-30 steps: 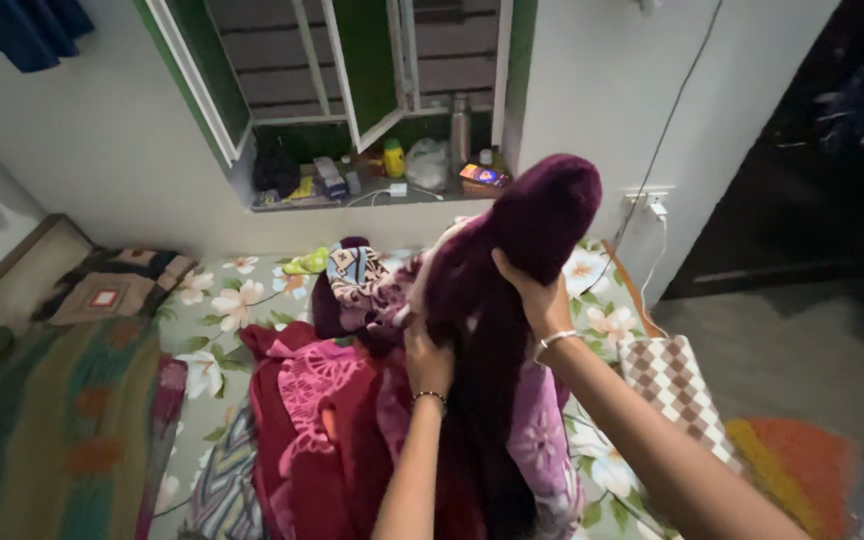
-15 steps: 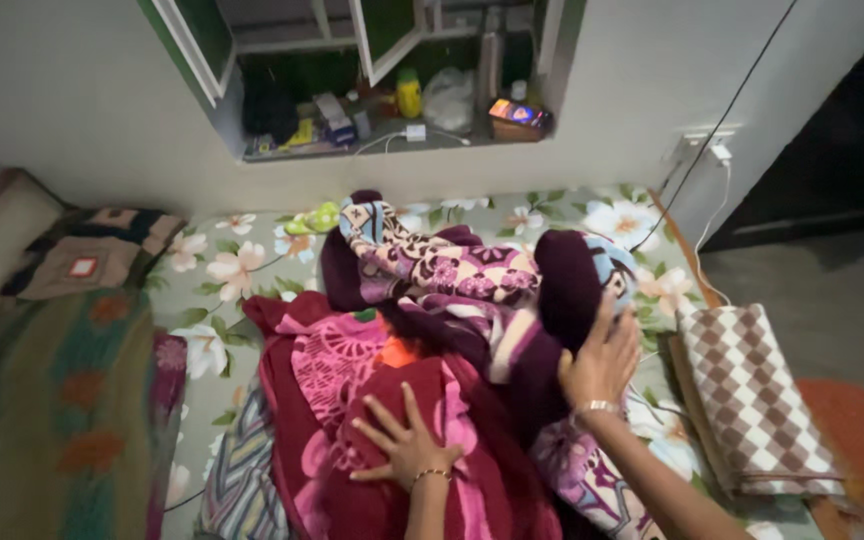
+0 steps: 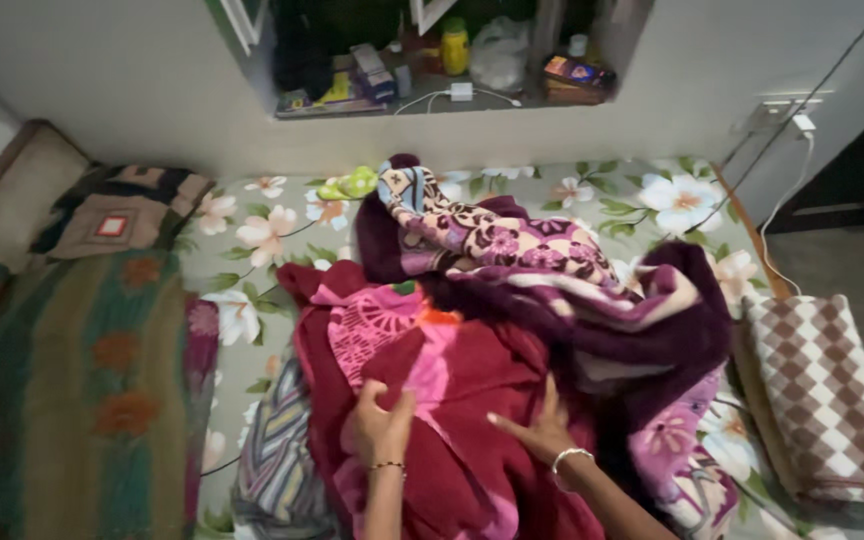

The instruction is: The person folds a multicolored striped towel and a brown-and-white checkered towel on a floral bedsheet, then folds a large purple blanket. The folded items are stacked on the bed.

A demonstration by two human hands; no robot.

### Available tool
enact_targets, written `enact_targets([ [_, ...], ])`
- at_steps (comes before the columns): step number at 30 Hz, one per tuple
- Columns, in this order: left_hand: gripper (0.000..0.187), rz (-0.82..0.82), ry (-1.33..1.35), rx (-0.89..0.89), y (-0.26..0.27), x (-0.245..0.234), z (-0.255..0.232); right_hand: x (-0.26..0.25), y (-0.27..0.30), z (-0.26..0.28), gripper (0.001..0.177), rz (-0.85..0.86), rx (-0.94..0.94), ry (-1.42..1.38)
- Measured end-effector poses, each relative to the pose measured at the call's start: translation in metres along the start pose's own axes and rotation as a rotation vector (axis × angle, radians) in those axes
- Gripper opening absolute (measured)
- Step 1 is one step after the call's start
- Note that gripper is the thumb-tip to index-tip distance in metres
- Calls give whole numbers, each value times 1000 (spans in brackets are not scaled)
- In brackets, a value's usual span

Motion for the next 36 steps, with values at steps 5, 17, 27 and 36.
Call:
enact_targets([
  [5,30,-135,868,148,-26,-88,-22,77,6,83,99,488,-239,-413],
  [17,24,-305,1272,597,-20,-393,-132,89,134,403,51,964,-471,-1169],
  [27,38,-540,477,638,-46,-293,-94,139,86,273,66,726,-14,-948],
  [36,61,-347,-147,348,-32,-126,6,201,-18,124,88,651,-39,-635],
])
Point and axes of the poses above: each hand's wrist, its own y-axis away from the middle knuckle, its own x-axis out of the palm, z = x × y, the point moved 7 cm from there along -y, towards the middle knuckle, and after that the axes turned 6 degrees about y, right-handed, at the moved point
